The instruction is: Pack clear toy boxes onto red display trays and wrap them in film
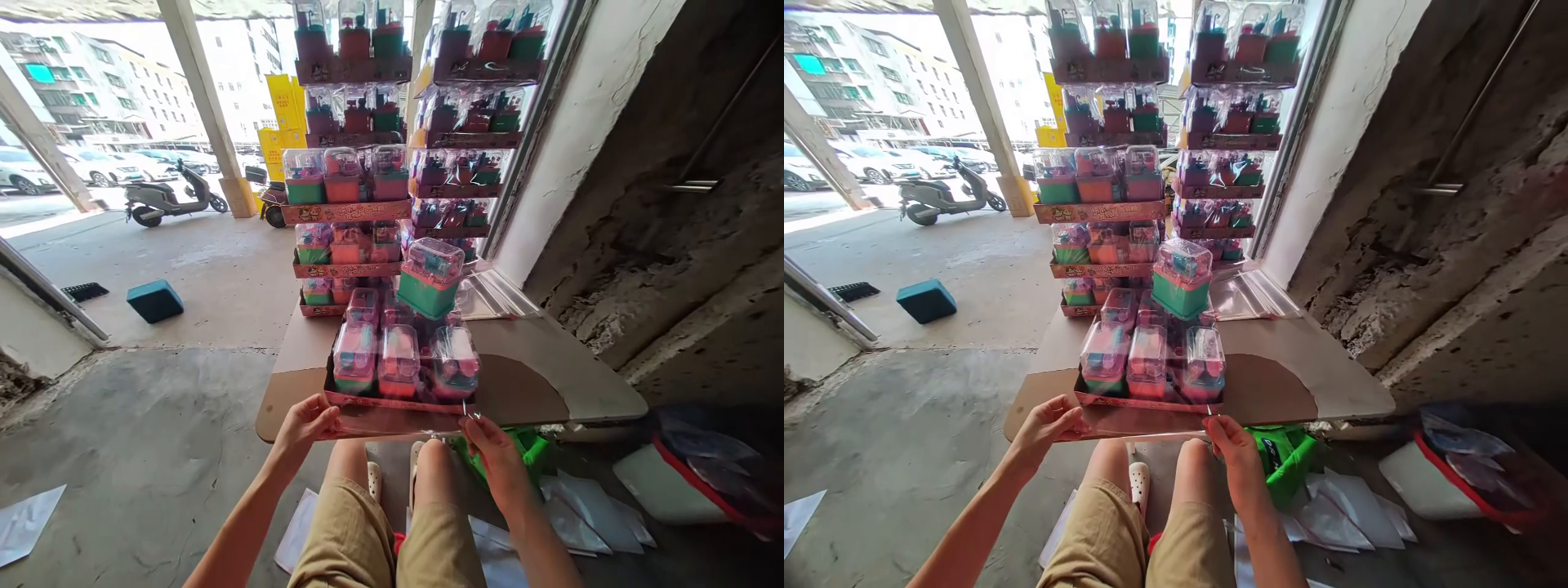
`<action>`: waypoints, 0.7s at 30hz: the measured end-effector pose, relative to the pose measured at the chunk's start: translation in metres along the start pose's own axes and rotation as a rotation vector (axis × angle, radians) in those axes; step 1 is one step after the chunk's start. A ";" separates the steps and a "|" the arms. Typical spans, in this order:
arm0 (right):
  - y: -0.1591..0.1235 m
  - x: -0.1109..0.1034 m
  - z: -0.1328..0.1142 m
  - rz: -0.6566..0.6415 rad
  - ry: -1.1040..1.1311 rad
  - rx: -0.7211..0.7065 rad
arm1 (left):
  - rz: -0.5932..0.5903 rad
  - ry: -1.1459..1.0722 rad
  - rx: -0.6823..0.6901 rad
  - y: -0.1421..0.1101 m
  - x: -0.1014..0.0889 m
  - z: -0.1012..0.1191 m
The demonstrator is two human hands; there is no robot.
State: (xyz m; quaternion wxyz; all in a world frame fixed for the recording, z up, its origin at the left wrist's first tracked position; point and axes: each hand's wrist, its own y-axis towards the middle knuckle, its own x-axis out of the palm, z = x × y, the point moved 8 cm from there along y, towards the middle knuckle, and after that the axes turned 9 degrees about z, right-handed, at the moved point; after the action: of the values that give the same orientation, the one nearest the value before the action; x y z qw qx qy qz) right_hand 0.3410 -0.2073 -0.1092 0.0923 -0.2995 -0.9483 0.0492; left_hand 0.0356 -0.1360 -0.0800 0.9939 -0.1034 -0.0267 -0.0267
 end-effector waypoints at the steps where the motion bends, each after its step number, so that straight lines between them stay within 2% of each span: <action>1: 0.002 -0.002 0.000 0.023 -0.042 -0.027 | 0.022 0.021 0.024 0.001 0.000 0.001; 8: 0.006 -0.007 -0.003 0.124 -0.037 -0.084 | 0.093 0.080 0.123 0.007 0.002 0.004; 13: 0.013 -0.011 -0.001 0.120 -0.151 -0.113 | 0.105 0.141 0.173 0.018 0.000 -0.002; 18: 0.017 -0.014 -0.019 0.262 -0.467 -0.378 | 0.254 0.440 0.307 0.021 -0.003 0.009; 21: 0.013 -0.006 -0.029 0.273 -0.606 -0.540 | 0.324 0.643 0.356 0.019 -0.002 0.013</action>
State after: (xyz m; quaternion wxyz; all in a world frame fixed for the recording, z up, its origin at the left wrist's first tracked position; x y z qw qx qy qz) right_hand 0.3587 -0.1988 -0.0836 -0.2794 -0.4078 -0.8631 -0.1033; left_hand 0.0342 -0.1145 -0.0715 0.9454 0.0809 0.2980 0.1042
